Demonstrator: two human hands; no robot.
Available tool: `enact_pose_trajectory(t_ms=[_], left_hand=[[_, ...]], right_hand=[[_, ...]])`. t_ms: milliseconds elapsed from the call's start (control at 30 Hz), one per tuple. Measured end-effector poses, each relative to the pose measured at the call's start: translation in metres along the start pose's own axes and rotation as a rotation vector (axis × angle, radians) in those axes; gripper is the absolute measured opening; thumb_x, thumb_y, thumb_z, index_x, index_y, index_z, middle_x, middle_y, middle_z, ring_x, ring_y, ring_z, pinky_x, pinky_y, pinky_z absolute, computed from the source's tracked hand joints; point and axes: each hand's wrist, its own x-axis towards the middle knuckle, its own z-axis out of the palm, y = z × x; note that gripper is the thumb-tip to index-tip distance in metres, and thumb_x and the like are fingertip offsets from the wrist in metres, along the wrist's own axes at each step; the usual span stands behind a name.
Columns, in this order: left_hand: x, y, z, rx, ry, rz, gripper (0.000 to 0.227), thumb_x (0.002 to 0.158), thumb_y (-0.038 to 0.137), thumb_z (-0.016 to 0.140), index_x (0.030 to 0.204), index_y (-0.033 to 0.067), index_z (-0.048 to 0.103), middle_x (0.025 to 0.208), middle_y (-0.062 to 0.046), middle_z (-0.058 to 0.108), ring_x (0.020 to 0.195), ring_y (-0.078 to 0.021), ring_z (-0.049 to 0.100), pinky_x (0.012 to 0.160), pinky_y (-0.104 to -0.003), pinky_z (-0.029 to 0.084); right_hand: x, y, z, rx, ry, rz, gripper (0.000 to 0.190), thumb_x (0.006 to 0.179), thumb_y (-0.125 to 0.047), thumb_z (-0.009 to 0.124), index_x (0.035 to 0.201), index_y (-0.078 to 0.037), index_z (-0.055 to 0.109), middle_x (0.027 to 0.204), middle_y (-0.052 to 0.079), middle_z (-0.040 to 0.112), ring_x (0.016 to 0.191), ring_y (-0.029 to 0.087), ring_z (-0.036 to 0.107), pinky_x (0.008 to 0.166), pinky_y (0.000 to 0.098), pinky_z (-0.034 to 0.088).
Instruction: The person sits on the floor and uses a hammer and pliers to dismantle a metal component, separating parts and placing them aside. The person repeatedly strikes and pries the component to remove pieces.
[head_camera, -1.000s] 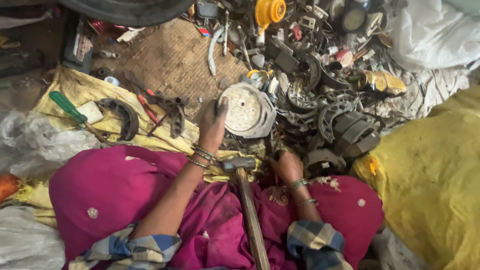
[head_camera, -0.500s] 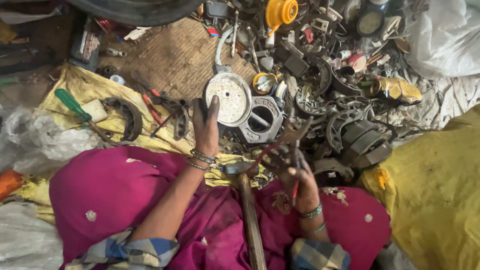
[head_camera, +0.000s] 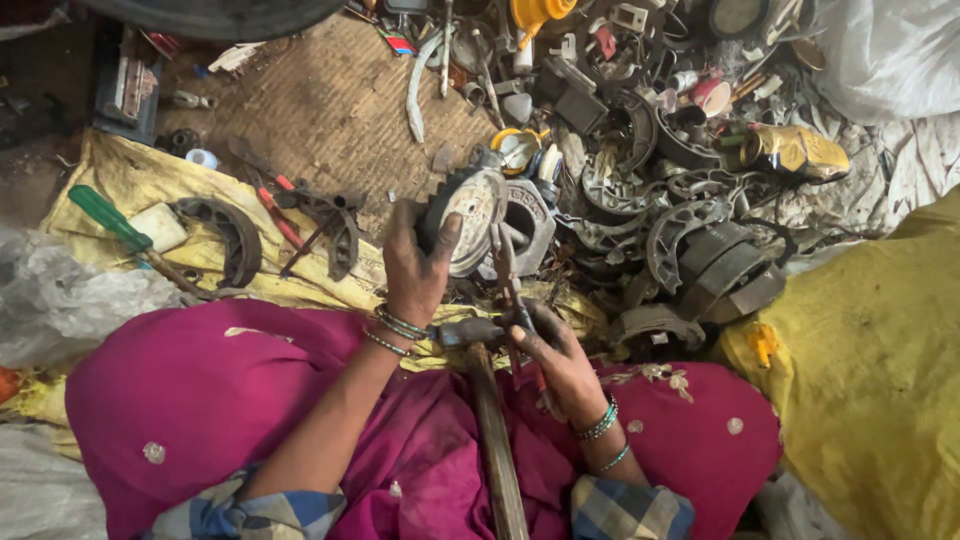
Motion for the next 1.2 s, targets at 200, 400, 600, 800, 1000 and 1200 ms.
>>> enact_pose_trajectory(t_ms=[200, 400, 600, 800, 1000, 1200], left_hand=[[0.0, 0.004, -0.001, 0.009, -0.01, 0.092, 0.047, 0.101, 0.043, 0.07, 0.107, -0.0019, 0.06, 0.093, -0.016, 0.062, 0.083, -0.0314, 0.062, 0.074, -0.044, 0.049], [0.004, 0.006, -0.006, 0.109, -0.009, 0.18, 0.05, 0.102, 0.047, 0.069, 0.105, -0.0017, 0.059, 0.093, -0.016, 0.059, 0.083, -0.0325, 0.061, 0.074, -0.045, 0.048], [0.012, 0.009, -0.012, 0.211, -0.115, 0.268, 0.054, 0.098, 0.052, 0.069, 0.102, -0.0009, 0.059, 0.089, -0.016, 0.058, 0.079, -0.0323, 0.061, 0.07, -0.046, 0.048], [0.015, 0.013, -0.018, 0.234, -0.148, 0.348, 0.054, 0.1, 0.055, 0.067, 0.105, 0.0009, 0.06, 0.093, -0.016, 0.062, 0.086, -0.0364, 0.063, 0.075, -0.048, 0.05], [0.008, 0.005, -0.01, 0.202, -0.197, 0.269, 0.055, 0.102, 0.056, 0.063, 0.111, 0.0011, 0.059, 0.099, -0.019, 0.065, 0.091, -0.0386, 0.067, 0.075, -0.048, 0.053], [-0.002, -0.01, 0.002, 0.097, -0.162, 0.155, 0.06, 0.102, 0.059, 0.059, 0.117, 0.001, 0.057, 0.098, -0.019, 0.066, 0.088, -0.037, 0.071, 0.073, -0.046, 0.053]], right_hand=[[0.003, -0.002, 0.0, 0.101, 0.075, 0.207, 0.047, 0.102, -0.021, 0.066, 0.143, 0.001, 0.061, 0.119, 0.012, 0.072, 0.09, 0.024, 0.054, 0.071, 0.0358, 0.046], [0.004, -0.005, 0.0, 0.08, 0.048, 0.116, 0.044, 0.098, -0.024, 0.062, 0.135, 0.0, 0.061, 0.115, 0.004, 0.072, 0.104, 0.01, 0.064, 0.081, 0.0257, 0.053], [0.007, 0.003, -0.01, 0.002, -0.02, 0.047, 0.038, 0.101, -0.022, 0.061, 0.129, 0.003, 0.064, 0.106, 0.002, 0.072, 0.093, 0.006, 0.061, 0.077, 0.0213, 0.051], [0.009, 0.004, -0.007, -0.072, -0.004, 0.044, 0.03, 0.104, -0.023, 0.065, 0.121, 0.002, 0.067, 0.087, -0.003, 0.061, 0.081, 0.006, 0.053, 0.068, 0.0208, 0.046], [0.002, -0.009, 0.005, -0.098, 0.196, 0.296, 0.039, 0.092, -0.021, 0.073, 0.123, -0.003, 0.06, 0.08, 0.004, 0.064, 0.058, 0.014, 0.051, 0.046, 0.0268, 0.04], [0.006, 0.004, 0.0, 0.118, 0.171, 0.351, 0.034, 0.089, -0.012, 0.071, 0.122, -0.008, 0.064, 0.085, 0.003, 0.064, 0.065, 0.01, 0.058, 0.052, 0.0269, 0.047]])
